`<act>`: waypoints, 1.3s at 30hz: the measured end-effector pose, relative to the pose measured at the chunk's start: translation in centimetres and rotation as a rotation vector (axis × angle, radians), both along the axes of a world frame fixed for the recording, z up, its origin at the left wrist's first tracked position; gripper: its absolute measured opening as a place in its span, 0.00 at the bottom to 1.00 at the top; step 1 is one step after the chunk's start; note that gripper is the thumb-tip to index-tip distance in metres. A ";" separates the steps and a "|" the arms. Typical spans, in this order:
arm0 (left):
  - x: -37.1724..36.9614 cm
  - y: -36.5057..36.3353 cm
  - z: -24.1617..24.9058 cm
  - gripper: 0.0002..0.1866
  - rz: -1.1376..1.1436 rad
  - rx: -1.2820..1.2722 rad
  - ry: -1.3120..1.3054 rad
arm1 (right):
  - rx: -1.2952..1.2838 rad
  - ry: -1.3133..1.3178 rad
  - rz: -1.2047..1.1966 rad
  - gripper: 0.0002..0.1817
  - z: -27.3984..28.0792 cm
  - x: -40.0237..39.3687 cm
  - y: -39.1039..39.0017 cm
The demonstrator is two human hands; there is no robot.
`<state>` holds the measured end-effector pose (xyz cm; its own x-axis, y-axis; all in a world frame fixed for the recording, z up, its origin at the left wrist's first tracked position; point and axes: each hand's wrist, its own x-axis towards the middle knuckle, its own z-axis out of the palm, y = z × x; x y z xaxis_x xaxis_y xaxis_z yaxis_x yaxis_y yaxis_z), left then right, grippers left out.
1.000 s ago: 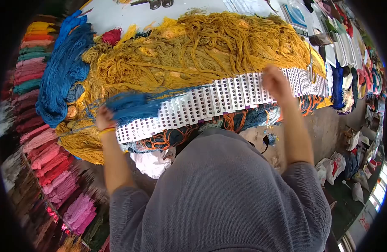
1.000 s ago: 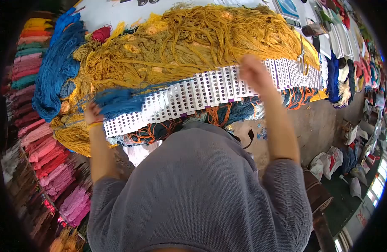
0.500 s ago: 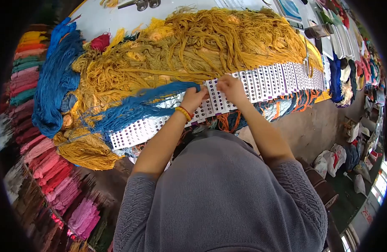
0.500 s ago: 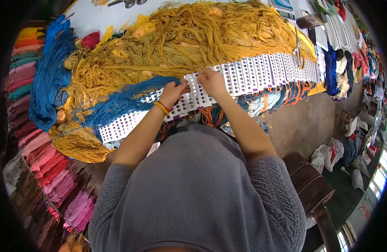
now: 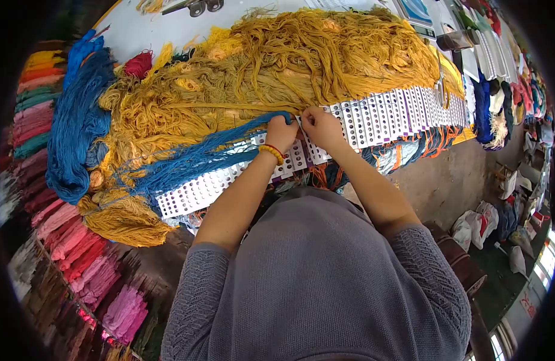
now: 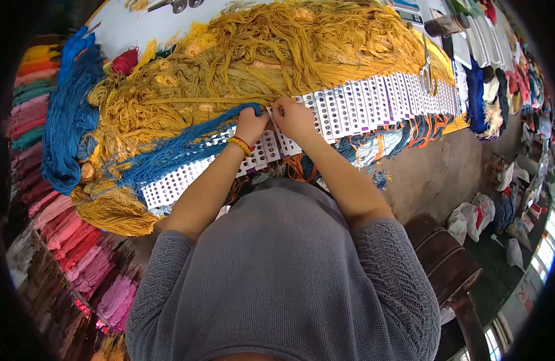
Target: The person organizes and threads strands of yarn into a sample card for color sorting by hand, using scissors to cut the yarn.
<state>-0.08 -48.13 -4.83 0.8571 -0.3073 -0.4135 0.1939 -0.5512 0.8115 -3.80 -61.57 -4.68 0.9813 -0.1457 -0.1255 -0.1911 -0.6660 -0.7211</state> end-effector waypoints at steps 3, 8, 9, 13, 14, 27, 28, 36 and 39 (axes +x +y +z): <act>0.1 -0.2 -0.4 0.10 0.028 0.008 0.018 | -0.019 0.010 0.012 0.05 0.0 0.0 0.0; -0.2 0.2 -0.2 0.10 0.057 -0.108 0.068 | 0.007 -0.005 -0.014 0.04 0.1 -0.2 0.0; -0.2 0.3 -0.5 0.10 0.056 -0.116 0.029 | 0.009 -0.005 -0.013 0.04 0.1 -0.2 0.1; 0.0 0.2 -0.7 0.10 0.026 -0.040 0.052 | -0.069 -0.088 0.021 0.05 0.6 -0.2 0.4; -0.1 0.1 -0.8 0.10 0.024 -0.026 0.014 | -0.056 -0.084 0.025 0.05 0.7 -0.2 0.5; 0.1 2.9 3.9 0.09 0.216 -0.878 0.811 | 0.489 0.244 -0.078 0.08 0.6 -0.2 -0.9; 0.0 2.4 3.5 0.10 0.131 -0.740 0.775 | 0.488 0.243 -0.077 0.08 0.5 -0.2 -1.3; 0.7 11.2 1.5 0.18 0.141 -0.015 0.233 | 0.593 0.168 -0.088 0.16 -1.1 -0.7 -1.0; 2.4 22.5 6.2 0.04 0.763 -0.668 0.250 | 0.632 0.197 -0.082 0.18 -1.6 -0.7 -1.0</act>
